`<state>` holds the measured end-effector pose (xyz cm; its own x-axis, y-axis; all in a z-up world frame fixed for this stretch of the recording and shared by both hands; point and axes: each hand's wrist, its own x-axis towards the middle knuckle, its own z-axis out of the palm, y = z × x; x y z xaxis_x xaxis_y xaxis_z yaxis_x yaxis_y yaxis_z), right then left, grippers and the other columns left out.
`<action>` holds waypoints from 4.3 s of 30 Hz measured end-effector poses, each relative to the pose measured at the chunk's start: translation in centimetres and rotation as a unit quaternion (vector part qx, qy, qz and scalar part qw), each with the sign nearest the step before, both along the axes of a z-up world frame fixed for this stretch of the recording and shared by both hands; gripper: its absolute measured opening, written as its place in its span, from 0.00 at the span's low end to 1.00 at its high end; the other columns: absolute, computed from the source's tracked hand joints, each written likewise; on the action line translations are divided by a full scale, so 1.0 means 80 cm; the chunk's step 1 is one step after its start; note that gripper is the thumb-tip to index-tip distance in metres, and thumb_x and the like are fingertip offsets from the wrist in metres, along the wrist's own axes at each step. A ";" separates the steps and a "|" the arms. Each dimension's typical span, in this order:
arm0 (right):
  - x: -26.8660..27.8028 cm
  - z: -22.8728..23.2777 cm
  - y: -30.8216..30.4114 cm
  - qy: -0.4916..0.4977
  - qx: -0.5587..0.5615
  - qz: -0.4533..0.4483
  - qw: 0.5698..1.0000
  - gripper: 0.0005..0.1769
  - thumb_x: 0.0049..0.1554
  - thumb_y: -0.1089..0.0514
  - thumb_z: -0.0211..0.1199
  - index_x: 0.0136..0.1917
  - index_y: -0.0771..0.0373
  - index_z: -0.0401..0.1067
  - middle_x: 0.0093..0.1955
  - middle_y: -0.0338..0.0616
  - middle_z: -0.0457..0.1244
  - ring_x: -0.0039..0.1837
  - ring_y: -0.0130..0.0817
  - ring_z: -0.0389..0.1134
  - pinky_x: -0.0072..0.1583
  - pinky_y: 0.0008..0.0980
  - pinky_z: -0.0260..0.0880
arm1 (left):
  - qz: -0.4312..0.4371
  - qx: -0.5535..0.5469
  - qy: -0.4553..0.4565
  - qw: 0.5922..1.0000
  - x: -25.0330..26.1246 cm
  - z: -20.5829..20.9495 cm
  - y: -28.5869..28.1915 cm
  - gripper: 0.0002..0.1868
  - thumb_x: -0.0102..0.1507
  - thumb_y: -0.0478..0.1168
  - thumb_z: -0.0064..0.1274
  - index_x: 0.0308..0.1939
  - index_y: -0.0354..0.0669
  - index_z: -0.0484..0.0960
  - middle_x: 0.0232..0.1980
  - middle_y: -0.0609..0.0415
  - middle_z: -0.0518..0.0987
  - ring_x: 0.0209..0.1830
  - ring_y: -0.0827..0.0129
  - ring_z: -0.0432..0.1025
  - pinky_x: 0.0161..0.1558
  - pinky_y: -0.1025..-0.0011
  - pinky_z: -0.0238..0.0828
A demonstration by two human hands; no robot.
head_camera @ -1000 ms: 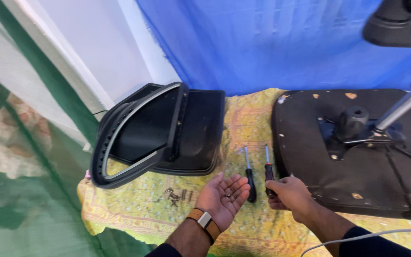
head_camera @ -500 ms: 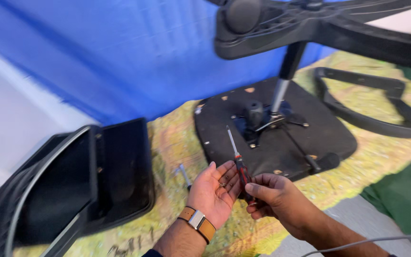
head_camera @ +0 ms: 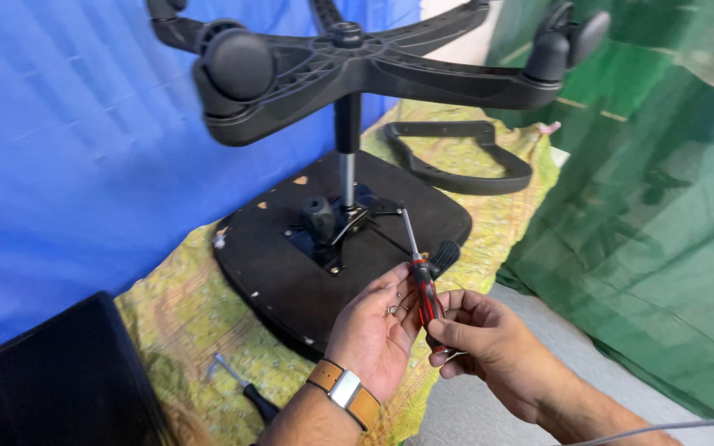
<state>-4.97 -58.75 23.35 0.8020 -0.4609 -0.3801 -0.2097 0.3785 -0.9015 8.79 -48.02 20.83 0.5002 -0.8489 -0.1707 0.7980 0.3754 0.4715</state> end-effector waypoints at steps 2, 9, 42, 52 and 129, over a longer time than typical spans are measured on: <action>-0.013 -0.001 -0.003 -0.007 0.017 -0.028 0.999 0.15 0.54 0.57 0.66 0.54 0.62 0.72 0.41 0.38 0.66 0.40 0.29 0.69 0.43 0.31 0.70 | -0.014 -0.011 0.001 1.000 -0.010 0.001 -0.011 0.20 0.68 0.35 0.37 0.60 0.29 0.76 0.55 0.44 0.81 0.54 0.63 0.77 0.58 0.66 0.75; -0.036 -0.011 -0.042 -0.038 0.047 -0.081 0.995 0.14 0.57 0.57 0.63 0.55 0.63 0.74 0.40 0.39 0.66 0.40 0.30 0.70 0.43 0.32 0.70 | -0.036 0.023 0.045 0.998 -0.026 0.008 -0.049 0.16 0.68 0.35 0.41 0.56 0.28 0.75 0.58 0.43 0.79 0.57 0.60 0.76 0.63 0.62 0.75; -0.133 0.029 -0.500 -0.103 0.062 -0.074 0.990 0.17 0.57 0.60 0.60 0.59 0.66 0.75 0.44 0.41 0.69 0.43 0.29 0.72 0.47 0.32 0.75 | -0.028 -0.114 0.109 0.987 -0.080 0.021 -0.510 0.39 0.70 0.58 0.31 0.69 0.23 0.63 0.75 0.33 0.65 0.76 0.47 0.59 0.74 0.52 0.55; -0.051 0.037 -0.615 -0.094 0.041 -0.025 0.994 0.11 0.59 0.59 0.60 0.53 0.67 0.73 0.43 0.42 0.68 0.43 0.30 0.72 0.46 0.32 0.74 | -0.035 -0.209 0.102 0.972 -0.019 0.038 -0.604 0.42 0.70 0.60 0.31 0.71 0.21 0.60 0.77 0.31 0.61 0.79 0.45 0.54 0.76 0.51 0.50; 0.279 -0.081 -0.742 0.137 -0.096 0.400 0.901 0.13 0.50 0.70 0.60 0.49 0.63 0.65 0.36 0.43 0.59 0.39 0.36 0.65 0.41 0.36 0.65 | 0.543 0.332 0.053 0.769 0.197 -0.148 -0.493 0.37 0.70 0.61 0.26 0.78 0.45 0.56 0.83 0.50 0.54 0.85 0.62 0.41 0.80 0.60 0.27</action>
